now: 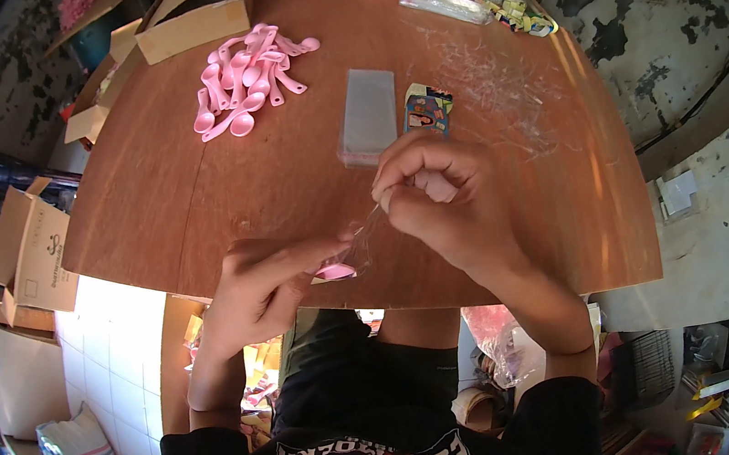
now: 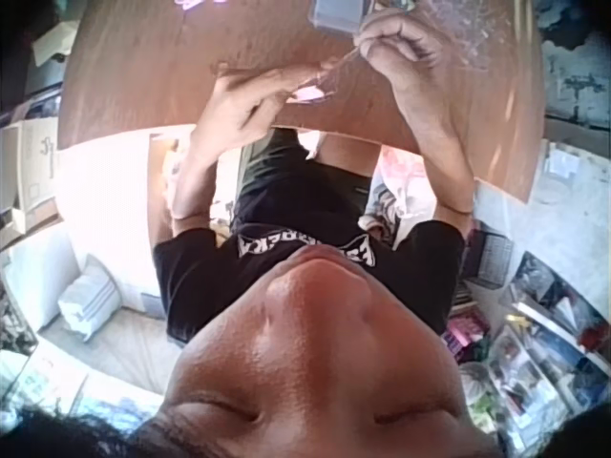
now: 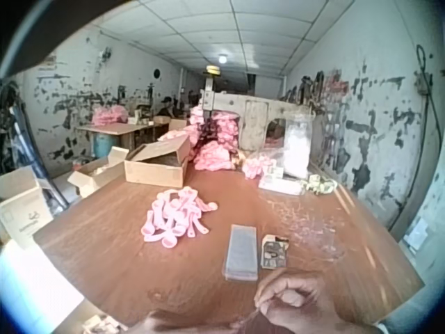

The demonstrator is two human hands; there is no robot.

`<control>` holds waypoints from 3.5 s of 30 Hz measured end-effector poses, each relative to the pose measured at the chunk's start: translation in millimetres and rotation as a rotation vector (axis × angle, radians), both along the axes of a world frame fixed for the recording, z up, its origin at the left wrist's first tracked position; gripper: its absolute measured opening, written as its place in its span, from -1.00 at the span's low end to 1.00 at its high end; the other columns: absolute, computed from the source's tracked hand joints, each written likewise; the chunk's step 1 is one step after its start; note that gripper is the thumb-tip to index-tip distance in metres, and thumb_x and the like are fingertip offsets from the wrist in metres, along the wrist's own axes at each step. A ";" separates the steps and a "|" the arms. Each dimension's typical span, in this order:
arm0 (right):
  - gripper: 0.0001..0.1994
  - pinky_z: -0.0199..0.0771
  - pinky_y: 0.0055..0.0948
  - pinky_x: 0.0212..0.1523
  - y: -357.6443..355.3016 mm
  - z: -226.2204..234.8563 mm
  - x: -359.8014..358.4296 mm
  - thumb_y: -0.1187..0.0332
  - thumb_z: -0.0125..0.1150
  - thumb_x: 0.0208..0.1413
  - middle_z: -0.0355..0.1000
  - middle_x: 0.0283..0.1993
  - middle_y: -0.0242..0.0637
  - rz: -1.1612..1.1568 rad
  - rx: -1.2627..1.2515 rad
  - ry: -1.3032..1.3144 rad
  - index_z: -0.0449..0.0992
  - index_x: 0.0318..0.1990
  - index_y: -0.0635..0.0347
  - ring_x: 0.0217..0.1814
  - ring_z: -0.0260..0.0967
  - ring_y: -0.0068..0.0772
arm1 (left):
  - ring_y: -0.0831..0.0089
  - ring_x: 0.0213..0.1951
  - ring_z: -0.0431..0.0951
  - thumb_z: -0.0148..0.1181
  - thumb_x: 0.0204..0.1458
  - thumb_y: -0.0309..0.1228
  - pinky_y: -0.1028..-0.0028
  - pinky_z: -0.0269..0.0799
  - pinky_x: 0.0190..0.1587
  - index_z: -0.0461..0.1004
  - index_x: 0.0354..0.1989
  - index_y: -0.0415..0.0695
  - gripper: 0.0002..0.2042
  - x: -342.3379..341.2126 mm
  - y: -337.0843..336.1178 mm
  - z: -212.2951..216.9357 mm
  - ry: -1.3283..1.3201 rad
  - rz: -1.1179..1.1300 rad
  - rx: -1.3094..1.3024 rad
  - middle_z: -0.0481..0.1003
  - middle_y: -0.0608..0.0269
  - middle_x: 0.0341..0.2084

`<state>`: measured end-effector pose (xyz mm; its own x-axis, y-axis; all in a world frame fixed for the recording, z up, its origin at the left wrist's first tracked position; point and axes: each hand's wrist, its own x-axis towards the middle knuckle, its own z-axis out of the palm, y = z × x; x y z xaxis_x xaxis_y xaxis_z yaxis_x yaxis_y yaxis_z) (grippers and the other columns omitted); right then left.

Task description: The person repeatedly places a yellow sticky note and a pink plastic spoon into small clear plastic bags on a wooden table. The person seals each bag and sets it aside, continuing the same sequence throughout the clip.

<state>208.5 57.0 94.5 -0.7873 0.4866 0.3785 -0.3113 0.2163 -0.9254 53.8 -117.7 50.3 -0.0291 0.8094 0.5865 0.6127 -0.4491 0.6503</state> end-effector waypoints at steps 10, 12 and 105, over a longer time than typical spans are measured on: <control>-0.83 0.43 -0.36 -0.09 259.1 -33.5 32.7 0.37 0.28 -0.07 0.49 -0.16 -0.32 -0.098 0.032 -0.408 0.57 -0.28 0.17 -0.10 0.44 -0.34 | 0.71 -0.39 0.46 -0.04 0.30 -0.49 0.66 0.34 -0.31 0.35 0.16 -0.31 -0.71 3.0 5.2 0.4 -0.670 0.260 0.194 0.54 0.30 -0.44; -0.80 0.43 -0.39 -0.06 294.4 -74.6 27.5 0.41 0.28 -0.05 0.54 -0.17 -0.29 -0.544 0.575 -0.940 0.60 -0.22 0.21 -0.11 0.47 -0.35 | 0.71 -0.36 0.47 -0.04 0.31 -0.49 0.66 0.34 -0.30 0.36 0.10 -0.29 -0.75 0.4 9.7 1.4 -0.761 0.252 0.194 0.54 0.34 -0.45; -0.87 0.58 -0.50 -0.12 20.1 -68.3 -12.3 0.53 0.22 0.18 0.57 -0.15 -0.20 0.152 -0.084 -0.107 0.60 -0.17 0.39 -0.12 0.51 -0.49 | 0.47 -0.22 0.62 0.14 0.17 -0.62 0.51 0.65 -0.25 0.57 -0.12 -0.31 -0.84 -24.6 21.6 -33.7 -0.782 0.070 -0.087 0.61 0.11 -0.22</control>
